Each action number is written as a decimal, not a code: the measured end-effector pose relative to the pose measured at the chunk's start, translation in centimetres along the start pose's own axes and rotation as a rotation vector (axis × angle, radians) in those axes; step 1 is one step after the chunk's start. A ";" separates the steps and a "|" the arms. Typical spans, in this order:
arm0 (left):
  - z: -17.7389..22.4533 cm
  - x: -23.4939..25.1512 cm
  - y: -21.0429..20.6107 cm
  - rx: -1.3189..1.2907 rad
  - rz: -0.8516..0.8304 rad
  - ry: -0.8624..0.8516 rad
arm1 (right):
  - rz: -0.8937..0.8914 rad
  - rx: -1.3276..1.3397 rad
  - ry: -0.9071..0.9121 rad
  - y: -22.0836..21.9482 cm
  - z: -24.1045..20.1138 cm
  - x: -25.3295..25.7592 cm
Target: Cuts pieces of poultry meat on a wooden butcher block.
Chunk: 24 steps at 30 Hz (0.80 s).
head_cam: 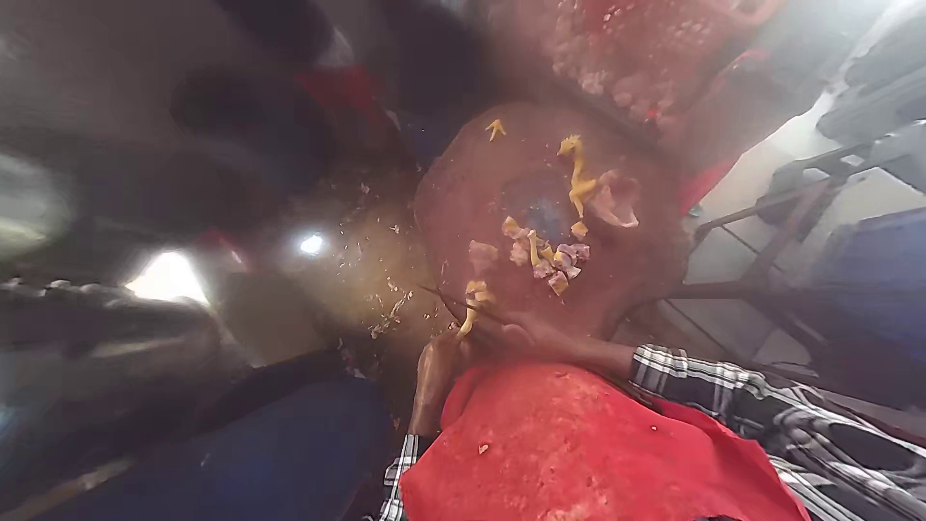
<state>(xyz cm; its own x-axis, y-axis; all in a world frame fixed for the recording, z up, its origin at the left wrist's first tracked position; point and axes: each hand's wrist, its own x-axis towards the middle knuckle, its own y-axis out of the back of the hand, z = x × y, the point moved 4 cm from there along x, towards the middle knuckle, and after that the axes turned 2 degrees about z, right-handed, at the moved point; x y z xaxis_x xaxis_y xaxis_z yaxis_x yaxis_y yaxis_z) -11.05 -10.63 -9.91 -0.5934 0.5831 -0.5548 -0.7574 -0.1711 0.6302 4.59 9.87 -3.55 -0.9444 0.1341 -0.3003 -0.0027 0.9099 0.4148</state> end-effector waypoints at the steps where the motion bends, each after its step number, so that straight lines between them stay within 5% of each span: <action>1: 0.0 -0.1 0.1 0.013 -0.008 0.016 | -0.081 -0.047 -0.187 -0.5 2.6 0.2; 4: -0.3 -0.2 0.8 0.001 -0.003 0.039 | -0.132 -0.121 -0.354 -0.2 3.3 0.9; 8: -0.1 0.8 -0.9 -0.252 0.106 0.051 | 0.008 0.051 -0.079 1.3 -3.4 0.5; 11: 1.0 1.5 -2.2 -0.307 0.193 0.050 | 0.044 0.161 0.027 0.2 -3.2 0.9; 15: 1.5 1.8 -2.4 -0.110 0.189 0.079 | -0.206 0.247 -0.452 -1.8 5.3 0.0; 19: 2.2 -0.4 0.0 -0.219 0.303 -0.107 | -0.088 0.630 -0.658 -1.1 8.1 -2.0; 21: 3.4 -1.6 1.9 -0.362 0.421 -0.208 | 0.034 0.414 -0.634 0.8 7.1 -1.1; 24: 3.3 -0.2 2.1 -0.440 0.353 -0.086 | 0.097 0.211 -0.418 3.4 2.2 0.5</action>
<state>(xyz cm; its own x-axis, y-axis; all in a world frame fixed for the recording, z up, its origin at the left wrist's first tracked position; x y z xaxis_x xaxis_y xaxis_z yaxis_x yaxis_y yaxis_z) -11.65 -8.44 -6.69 -0.8206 0.4899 -0.2944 -0.5705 -0.6712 0.4732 4.81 13.95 -4.21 -0.7234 0.3294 -0.6068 0.1867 0.9394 0.2874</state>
